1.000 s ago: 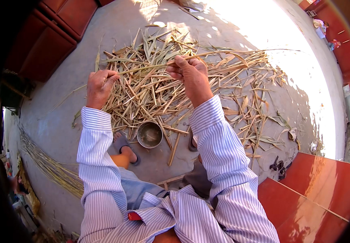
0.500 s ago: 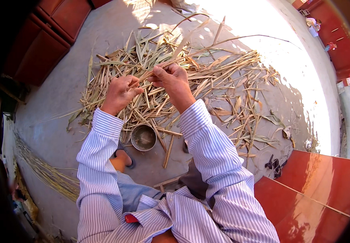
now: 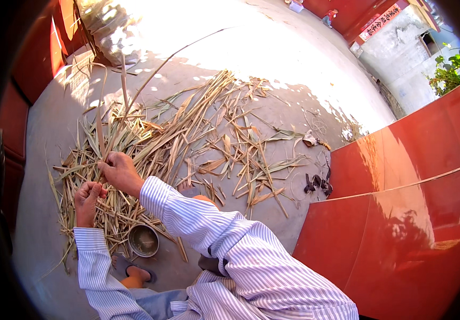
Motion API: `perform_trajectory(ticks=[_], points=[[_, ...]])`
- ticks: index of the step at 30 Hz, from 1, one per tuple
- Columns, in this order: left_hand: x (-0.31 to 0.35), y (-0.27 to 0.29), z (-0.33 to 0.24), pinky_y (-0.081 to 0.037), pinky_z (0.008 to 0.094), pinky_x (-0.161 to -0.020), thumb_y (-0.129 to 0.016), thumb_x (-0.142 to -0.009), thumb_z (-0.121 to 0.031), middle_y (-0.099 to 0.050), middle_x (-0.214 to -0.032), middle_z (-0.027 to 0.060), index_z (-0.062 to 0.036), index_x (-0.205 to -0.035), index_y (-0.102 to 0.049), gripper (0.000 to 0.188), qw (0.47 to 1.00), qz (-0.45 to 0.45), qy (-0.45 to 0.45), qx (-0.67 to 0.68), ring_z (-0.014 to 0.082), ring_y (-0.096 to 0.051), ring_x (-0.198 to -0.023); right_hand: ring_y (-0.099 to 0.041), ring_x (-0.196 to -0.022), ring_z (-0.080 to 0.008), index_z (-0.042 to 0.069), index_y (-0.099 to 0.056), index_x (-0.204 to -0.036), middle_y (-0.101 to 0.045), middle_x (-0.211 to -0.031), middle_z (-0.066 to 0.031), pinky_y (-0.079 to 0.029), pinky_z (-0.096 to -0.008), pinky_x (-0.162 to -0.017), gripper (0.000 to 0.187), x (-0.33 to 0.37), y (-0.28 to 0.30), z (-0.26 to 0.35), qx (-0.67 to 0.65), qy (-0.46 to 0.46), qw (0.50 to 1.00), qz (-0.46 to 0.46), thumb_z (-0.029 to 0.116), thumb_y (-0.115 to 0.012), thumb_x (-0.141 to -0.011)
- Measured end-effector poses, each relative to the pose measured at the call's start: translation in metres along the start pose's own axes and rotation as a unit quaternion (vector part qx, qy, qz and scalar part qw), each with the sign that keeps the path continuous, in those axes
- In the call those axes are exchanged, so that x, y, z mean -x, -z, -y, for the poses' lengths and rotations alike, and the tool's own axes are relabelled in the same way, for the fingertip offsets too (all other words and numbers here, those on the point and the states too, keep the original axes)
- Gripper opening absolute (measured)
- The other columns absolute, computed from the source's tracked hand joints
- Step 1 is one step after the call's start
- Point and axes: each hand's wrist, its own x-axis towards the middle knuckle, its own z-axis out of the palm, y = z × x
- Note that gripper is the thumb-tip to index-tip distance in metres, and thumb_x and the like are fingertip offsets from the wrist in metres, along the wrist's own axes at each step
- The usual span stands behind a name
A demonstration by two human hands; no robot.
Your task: The person sits on the floor and repeatedly picks up dried plant stalks, strips off the fibrous outer layers by hand, and discards the waste onto a growing pile. The person handles the stalks one at a time, separating the usable core from the outer material.
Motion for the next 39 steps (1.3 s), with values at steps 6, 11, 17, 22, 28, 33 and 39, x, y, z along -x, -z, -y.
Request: perform_trajectory(ticks=[6,11,17,22,28,33,39], points=[[0.000,0.011,0.012,-0.048,0.0214,-0.064,-0.066,-0.092,-0.018,-0.066,-0.077,0.0049,0.0008,-0.092,-0.062,0.019,1.000,0.009,0.022,-0.004,0.0087,-0.058,-0.066,-0.064,-0.060,-0.0119,-0.005,-0.062,-0.089,-0.065,-0.070,-0.0074,-0.053,-0.0245,-0.053,0.021,-0.004,0.007,-0.002,0.007,-0.015,0.998,-0.057,0.015,-0.062,-0.091],[-0.004,0.000,0.011,-0.048,0.0225,-0.065,-0.068,-0.089,-0.015,-0.066,-0.077,0.0051,0.0005,-0.090,-0.063,0.016,0.997,0.012,0.066,0.025,0.0099,-0.060,-0.067,-0.064,-0.060,-0.0117,-0.006,-0.061,-0.088,-0.064,-0.069,-0.0069,-0.053,-0.0251,-0.053,0.019,0.001,0.015,-0.001,0.035,0.020,0.998,-0.048,0.012,-0.059,-0.091],[-0.014,0.026,0.043,-0.046,0.0218,-0.063,-0.070,-0.088,-0.020,-0.066,-0.078,0.0026,-0.0023,-0.092,-0.064,0.018,0.983,-0.055,0.125,0.126,0.0089,-0.058,-0.066,-0.066,-0.061,-0.0149,-0.007,-0.061,-0.090,-0.065,-0.071,-0.0100,-0.054,-0.0274,-0.055,0.017,0.000,0.007,-0.005,0.050,0.013,0.998,-0.025,0.010,-0.058,-0.090],[-0.002,0.088,0.031,-0.039,0.0176,-0.056,-0.073,-0.086,-0.030,-0.065,-0.076,-0.0033,-0.0088,-0.089,-0.065,0.023,0.963,-0.215,0.125,0.103,0.0028,-0.053,-0.062,-0.068,-0.071,-0.0158,-0.005,-0.059,-0.103,-0.068,-0.083,-0.0099,-0.055,-0.0248,-0.061,0.021,-0.006,0.029,-0.005,-0.016,-0.061,0.998,0.014,0.015,-0.056,-0.095],[0.023,0.099,0.023,-0.044,0.0420,-0.072,-0.068,-0.085,-0.036,-0.069,-0.081,0.0090,-0.0073,-0.093,-0.066,0.030,0.732,-0.299,-0.099,-0.604,0.0278,-0.062,-0.077,-0.070,-0.080,-0.0164,-0.004,-0.059,-0.107,-0.070,-0.090,-0.0124,-0.058,-0.0208,-0.065,0.028,-0.008,0.030,0.001,-0.061,-0.093,0.994,0.005,0.021,-0.061,-0.095],[0.011,0.013,-0.016,-0.045,0.0391,-0.073,-0.070,-0.083,-0.034,-0.069,-0.085,0.0087,-0.0064,-0.093,-0.069,0.029,0.873,-0.173,-0.292,-0.350,0.0253,-0.064,-0.080,-0.070,-0.080,-0.0151,-0.001,-0.060,-0.103,-0.070,-0.091,-0.0100,-0.058,-0.0213,-0.065,0.023,-0.007,0.008,-0.005,-0.147,-0.101,0.983,0.049,0.021,-0.060,-0.095],[0.007,0.002,-0.008,-0.047,0.0227,-0.058,-0.069,-0.087,-0.010,-0.065,-0.074,0.0017,-0.0014,-0.087,-0.067,0.009,0.979,-0.116,-0.136,-0.102,0.0056,-0.057,-0.068,-0.069,-0.084,-0.0160,-0.002,-0.058,-0.104,-0.068,-0.094,-0.0103,-0.057,-0.0208,-0.069,0.024,-0.006,0.009,0.001,-0.131,-0.092,0.986,0.040,0.020,-0.061,-0.095]])
